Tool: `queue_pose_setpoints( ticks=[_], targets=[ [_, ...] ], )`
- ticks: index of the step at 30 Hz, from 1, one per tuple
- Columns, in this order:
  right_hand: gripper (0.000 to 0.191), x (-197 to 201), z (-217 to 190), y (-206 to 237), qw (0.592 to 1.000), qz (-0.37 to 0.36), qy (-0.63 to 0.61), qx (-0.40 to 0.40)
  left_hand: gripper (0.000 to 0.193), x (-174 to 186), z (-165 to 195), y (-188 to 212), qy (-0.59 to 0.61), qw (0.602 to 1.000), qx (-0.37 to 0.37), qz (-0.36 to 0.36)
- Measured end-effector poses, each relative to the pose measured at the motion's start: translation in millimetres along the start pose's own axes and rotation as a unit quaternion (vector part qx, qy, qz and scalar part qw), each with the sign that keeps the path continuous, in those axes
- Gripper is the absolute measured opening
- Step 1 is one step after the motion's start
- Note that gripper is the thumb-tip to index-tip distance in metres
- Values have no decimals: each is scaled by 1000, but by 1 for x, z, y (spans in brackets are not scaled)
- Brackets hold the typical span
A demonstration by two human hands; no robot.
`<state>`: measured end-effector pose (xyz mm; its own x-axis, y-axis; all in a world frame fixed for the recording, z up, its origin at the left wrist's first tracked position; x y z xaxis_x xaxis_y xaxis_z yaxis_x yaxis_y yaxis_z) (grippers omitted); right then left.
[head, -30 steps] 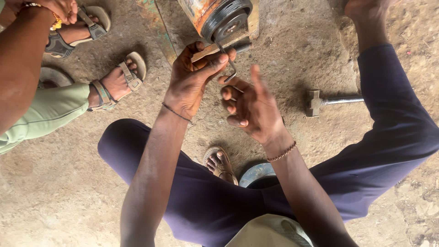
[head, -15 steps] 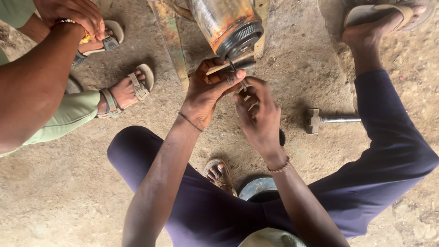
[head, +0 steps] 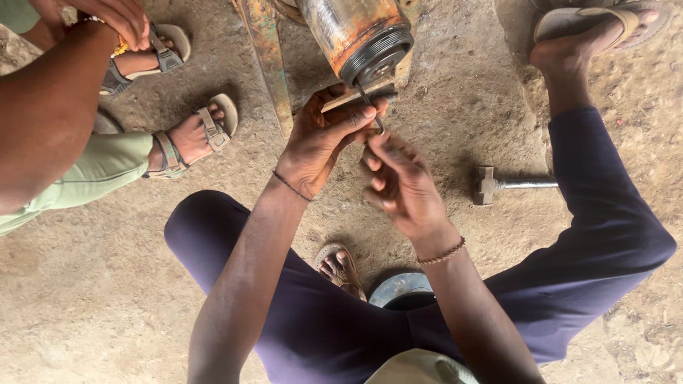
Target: The person uses a hammer and a metal rod to strike a cylindrical metal part mounted on a wooden frame. They then remove a small black cap, place it on the ground, and use a screwdriver to adjust a component inside the cylinder. The person continues to manipulate the internal parts with the screwdriver and their hands.
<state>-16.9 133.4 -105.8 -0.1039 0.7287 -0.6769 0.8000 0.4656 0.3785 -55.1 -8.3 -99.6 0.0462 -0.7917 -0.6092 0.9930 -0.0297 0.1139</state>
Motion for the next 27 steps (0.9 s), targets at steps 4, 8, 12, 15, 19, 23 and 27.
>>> queue_pose_setpoints(
  ticks=[4, 8, 12, 15, 19, 23, 27],
  targets=[
    [5, -5, -22, -2, 792, 165, 501, 308, 49, 8, -14, -1, -21, 996, 65, 56],
    [14, -5, -29, 6, 686, 198, 587, 382, 47, 12, -20, -7, -14, 997, 44, 61],
    [36, 14, -37, 20, 846, 171, 373, 341, 44, 15, -18, -8, -36, 996, 35, 70],
    [37, 27, -23, 16, 954, 160, 175, 182, 39, 9, -11, -6, -7, 999, 20, 39],
    [45, 17, -1, 5, 998, 61, 12, 0, 38, 3, -2, -1, 14, 999, 38, 16],
    [41, 4, 3, 0, 993, -21, -84, -76, 38, 4, 5, -1, -36, 998, 39, 25],
    [27, 2, -7, -8, 999, 11, -4, -36, 44, 4, 1, -6, -69, 996, 52, 28]
  ],
)
Point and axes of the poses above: each hand's wrist, its own y-axis away from the middle knuckle, its own x-axis out of the back of the hand, z = x × y, the point moved 6 cm from there along -y, towards the middle knuckle, and after that the axes turned 6 degrees about -x, right-handed, at the moved point
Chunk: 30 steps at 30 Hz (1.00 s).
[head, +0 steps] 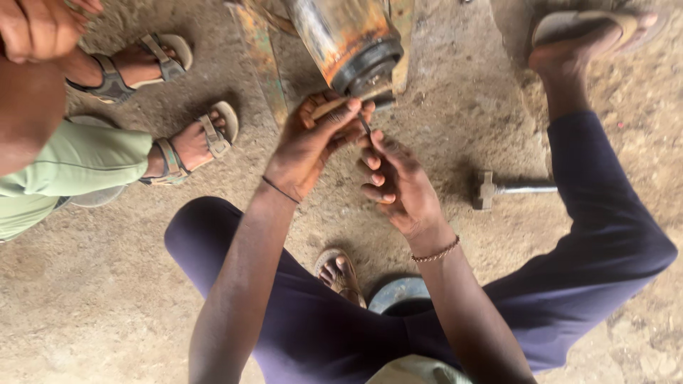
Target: The person uses a hammer and a metal rod to strike a cylindrical metal part mounted on a wooden frame. They then remove a small black cap, place it on the ground, and use a screwdriver to adjust a component inside the cylinder. The person continues to manipulate the internal parts with the screwdriver and their hands.
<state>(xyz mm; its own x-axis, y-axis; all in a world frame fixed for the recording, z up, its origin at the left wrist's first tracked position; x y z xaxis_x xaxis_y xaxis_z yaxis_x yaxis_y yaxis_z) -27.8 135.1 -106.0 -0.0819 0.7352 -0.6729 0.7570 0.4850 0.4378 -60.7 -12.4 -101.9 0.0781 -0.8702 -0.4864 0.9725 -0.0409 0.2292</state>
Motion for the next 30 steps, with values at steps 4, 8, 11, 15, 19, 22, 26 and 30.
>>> queue_pose_setpoints(
  ticks=[4, 8, 11, 15, 19, 22, 26, 30],
  targets=[
    [21, -16, -35, 10, 797, 145, 510, 290, 55, 4, -12, -8, -26, 997, 6, 70],
    [28, -28, -39, 18, 746, 104, 567, 333, 56, 6, -13, -13, -16, 997, -20, 68],
    [30, -11, -31, 12, 953, 71, 242, 167, 52, 8, -7, -16, 8, 998, -33, 45],
    [31, -8, -20, 6, 997, 53, 57, 27, 50, 9, 0, -14, 22, 999, -21, 37],
    [35, -10, -15, -1, 998, 1, -46, -40, 51, 8, 6, -15, 21, 999, -13, 34],
    [30, -5, -14, -4, 998, -33, -45, -9, 51, 7, 9, -17, 16, 1000, -16, 16],
    [21, 16, -14, -7, 964, 69, 217, 138, 53, 11, 1, -17, 9, 999, 22, 41],
    [13, 1, -20, 4, 686, 198, 606, 350, 54, 10, -7, -14, -11, 998, 34, 54]
  ],
)
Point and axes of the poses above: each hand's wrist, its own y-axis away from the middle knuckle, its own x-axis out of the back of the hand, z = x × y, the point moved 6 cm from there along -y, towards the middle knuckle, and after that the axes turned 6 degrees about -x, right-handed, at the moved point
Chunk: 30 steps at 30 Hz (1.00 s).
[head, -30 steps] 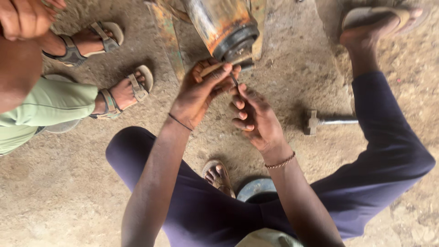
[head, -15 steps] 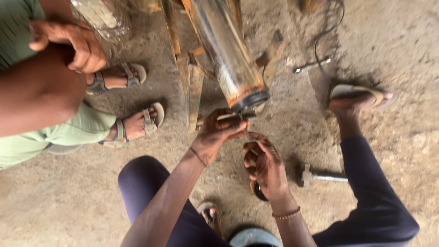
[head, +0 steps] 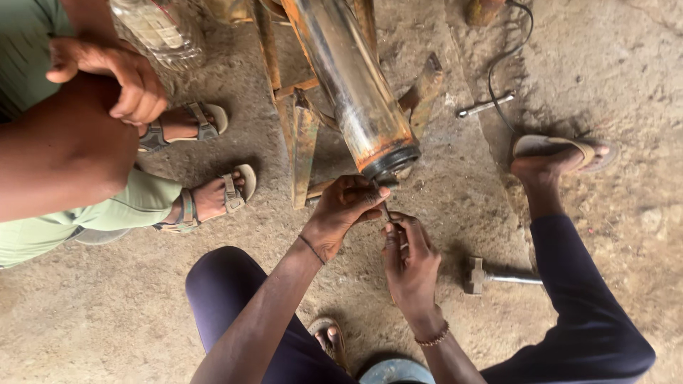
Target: The person uses a hammer and a metal rod to strike a cylindrical metal part mounted on a wooden frame. They then remove a small black cap, place it on the ground, and use a screwdriver to adjust a component inside the cylinder. The person continues to manipulate the internal parts with the screwdriver and their hands.
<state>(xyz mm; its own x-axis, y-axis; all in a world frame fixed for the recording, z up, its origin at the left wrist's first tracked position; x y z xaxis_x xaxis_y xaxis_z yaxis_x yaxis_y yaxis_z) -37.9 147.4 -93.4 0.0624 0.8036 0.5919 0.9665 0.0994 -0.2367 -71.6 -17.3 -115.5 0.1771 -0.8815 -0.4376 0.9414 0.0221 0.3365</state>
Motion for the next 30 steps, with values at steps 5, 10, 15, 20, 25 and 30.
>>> queue_pose_setpoints(
  ticks=[5, 10, 15, 20, 25, 30],
  targets=[
    [25, 7, -3, 4, 955, -22, -253, -152, 45, -2, 5, 1, 14, 999, -31, -5],
    [40, 5, -4, 1, 825, -92, -450, -330, 40, -1, 9, 3, 65, 997, -34, -12],
    [47, -4, -1, 1, 736, -125, -543, -383, 38, -7, 12, 10, 91, 993, -60, -50],
    [56, -15, -12, 2, 614, -244, -656, -365, 37, -13, 14, 15, 136, 987, -61, -61],
    [31, -22, -11, -2, 583, -253, -701, -322, 37, -10, 11, 13, 81, 992, -78, -62],
    [10, -17, -5, -6, 995, -16, -79, -57, 45, -11, -7, 5, -15, 995, -61, -80]
  ],
)
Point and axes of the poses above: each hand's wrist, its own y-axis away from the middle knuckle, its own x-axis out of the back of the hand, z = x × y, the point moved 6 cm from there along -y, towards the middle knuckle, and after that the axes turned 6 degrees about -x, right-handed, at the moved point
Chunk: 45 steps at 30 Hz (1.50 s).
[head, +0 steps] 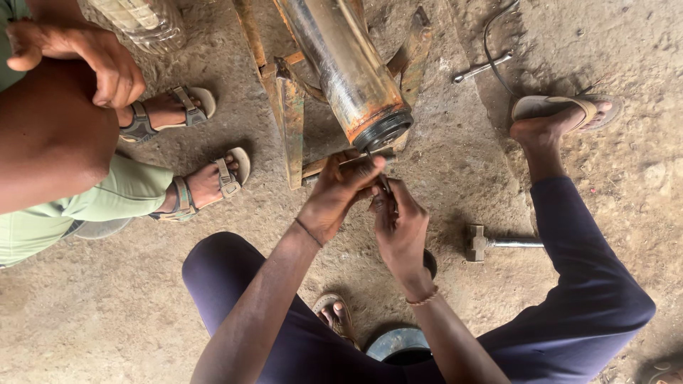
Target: The person uses a hammer and a metal rod to strike a cylindrical metal part mounted on a wooden frame. They then remove a small black cap, place it on the ground, and use a screwdriver to adjust a component inside the cylinder. The person continues to manipulate the internal parts with the screwdriver and their hands.
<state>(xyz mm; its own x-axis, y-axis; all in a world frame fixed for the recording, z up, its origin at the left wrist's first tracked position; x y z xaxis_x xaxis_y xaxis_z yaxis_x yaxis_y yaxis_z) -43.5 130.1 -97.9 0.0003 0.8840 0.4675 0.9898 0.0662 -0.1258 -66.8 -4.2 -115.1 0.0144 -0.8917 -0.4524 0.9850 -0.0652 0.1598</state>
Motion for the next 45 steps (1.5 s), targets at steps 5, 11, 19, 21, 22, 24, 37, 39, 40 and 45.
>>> queue_pose_setpoints(
  ticks=[5, 11, 19, 21, 22, 24, 37, 39, 40, 45],
  targets=[
    [24, 1, -12, 14, 986, 91, 30, 136, 59, 5, -6, 1, 57, 994, -10, 91],
    [55, 27, 3, 24, 956, 84, -282, -10, 55, 1, 9, 10, 95, 991, 1, 97],
    [40, -3, 22, 22, 763, -139, -571, -268, 43, -9, 11, 14, 106, 992, 10, 71],
    [46, -5, 18, 19, 730, -171, -604, -272, 42, -9, 11, 13, 94, 993, 1, 67],
    [46, -5, 18, 17, 715, -171, -615, -285, 43, -8, 12, 13, 96, 993, -3, 68],
    [39, -1, 17, 14, 724, -148, -611, -285, 46, -8, 12, 12, 99, 993, -9, 69],
    [19, 33, -9, 21, 990, 42, -42, 131, 46, -9, -3, 6, 105, 993, 2, 58],
    [24, 31, -2, 22, 984, -17, -156, 79, 46, -9, -1, 6, 121, 991, -2, 58],
    [26, 29, 3, 23, 971, -47, -231, 37, 47, -8, 0, 7, 104, 993, -1, 60],
    [22, 33, 15, 32, 911, -53, -406, -50, 46, -14, 10, 11, 75, 996, -5, 49]
  ],
)
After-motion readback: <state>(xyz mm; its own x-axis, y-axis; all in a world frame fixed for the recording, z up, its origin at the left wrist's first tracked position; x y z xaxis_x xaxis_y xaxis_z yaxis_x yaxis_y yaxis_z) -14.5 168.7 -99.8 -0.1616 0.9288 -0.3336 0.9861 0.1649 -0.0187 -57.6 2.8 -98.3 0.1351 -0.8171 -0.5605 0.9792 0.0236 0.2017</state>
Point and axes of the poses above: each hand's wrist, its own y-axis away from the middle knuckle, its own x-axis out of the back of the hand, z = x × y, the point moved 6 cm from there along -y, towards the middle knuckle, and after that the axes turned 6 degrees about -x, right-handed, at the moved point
